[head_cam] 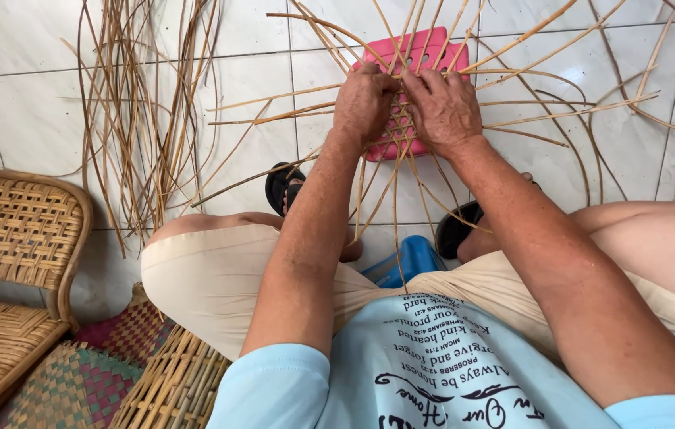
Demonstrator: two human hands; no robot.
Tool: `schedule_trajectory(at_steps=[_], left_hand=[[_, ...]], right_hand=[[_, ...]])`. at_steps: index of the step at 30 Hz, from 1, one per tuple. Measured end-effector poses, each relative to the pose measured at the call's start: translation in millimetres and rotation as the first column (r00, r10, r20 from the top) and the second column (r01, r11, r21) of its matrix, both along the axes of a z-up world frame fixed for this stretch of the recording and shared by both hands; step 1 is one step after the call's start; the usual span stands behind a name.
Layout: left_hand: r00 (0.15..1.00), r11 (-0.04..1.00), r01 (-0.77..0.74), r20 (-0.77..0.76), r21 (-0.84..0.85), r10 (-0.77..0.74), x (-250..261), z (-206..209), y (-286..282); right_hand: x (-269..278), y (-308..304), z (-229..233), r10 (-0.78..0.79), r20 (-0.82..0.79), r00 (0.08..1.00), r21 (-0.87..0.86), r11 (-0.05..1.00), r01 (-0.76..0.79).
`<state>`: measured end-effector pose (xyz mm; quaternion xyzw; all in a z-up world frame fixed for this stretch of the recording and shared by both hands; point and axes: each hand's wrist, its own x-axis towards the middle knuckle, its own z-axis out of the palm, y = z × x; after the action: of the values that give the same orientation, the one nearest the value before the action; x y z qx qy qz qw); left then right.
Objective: Weaving thin rattan or bamboo strips into a basket base using a pink template for shape.
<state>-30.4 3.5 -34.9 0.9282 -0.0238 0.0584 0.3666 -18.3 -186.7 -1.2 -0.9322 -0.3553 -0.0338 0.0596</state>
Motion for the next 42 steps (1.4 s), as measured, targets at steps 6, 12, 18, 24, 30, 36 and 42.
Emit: schedule_trajectory(at_steps=[6,12,18,24,30,36,42], left_hand=[[0.995,0.992,0.091,0.041,0.09,-0.095,-1,-14,2],[0.991,0.986,0.122,0.044,0.117,-0.128,-3,-11,3],[0.993,0.998,0.053,-0.109,0.024,-0.05,-6,22,0],[0.945,0.964,-0.047,-0.3,0.26,0.127,6,44,26],[0.978,0.897,0.049,-0.205,0.438,0.047,11,28,24],[0.898,0.877,0.06,-0.409,0.478,0.162,14,29,26],[0.971,0.877,-0.037,-0.19,0.479,0.145,11,28,24]], right_hand=[[3,1,-6,0.018,0.057,0.998,0.041,0.999,-0.02],[6,5,-5,0.005,-0.004,1.0,-0.033,0.999,-0.005],[6,3,-10,0.005,-0.008,1.0,-0.096,0.995,-0.006],[9,9,5,-0.01,-0.105,0.994,-0.139,0.99,-0.005],[14,14,10,-0.053,-0.253,0.966,-0.189,0.982,0.004],[13,14,15,-0.048,-0.241,0.969,-0.164,0.986,0.009],[12,9,5,-0.031,-0.203,0.979,-0.14,0.99,0.002]])
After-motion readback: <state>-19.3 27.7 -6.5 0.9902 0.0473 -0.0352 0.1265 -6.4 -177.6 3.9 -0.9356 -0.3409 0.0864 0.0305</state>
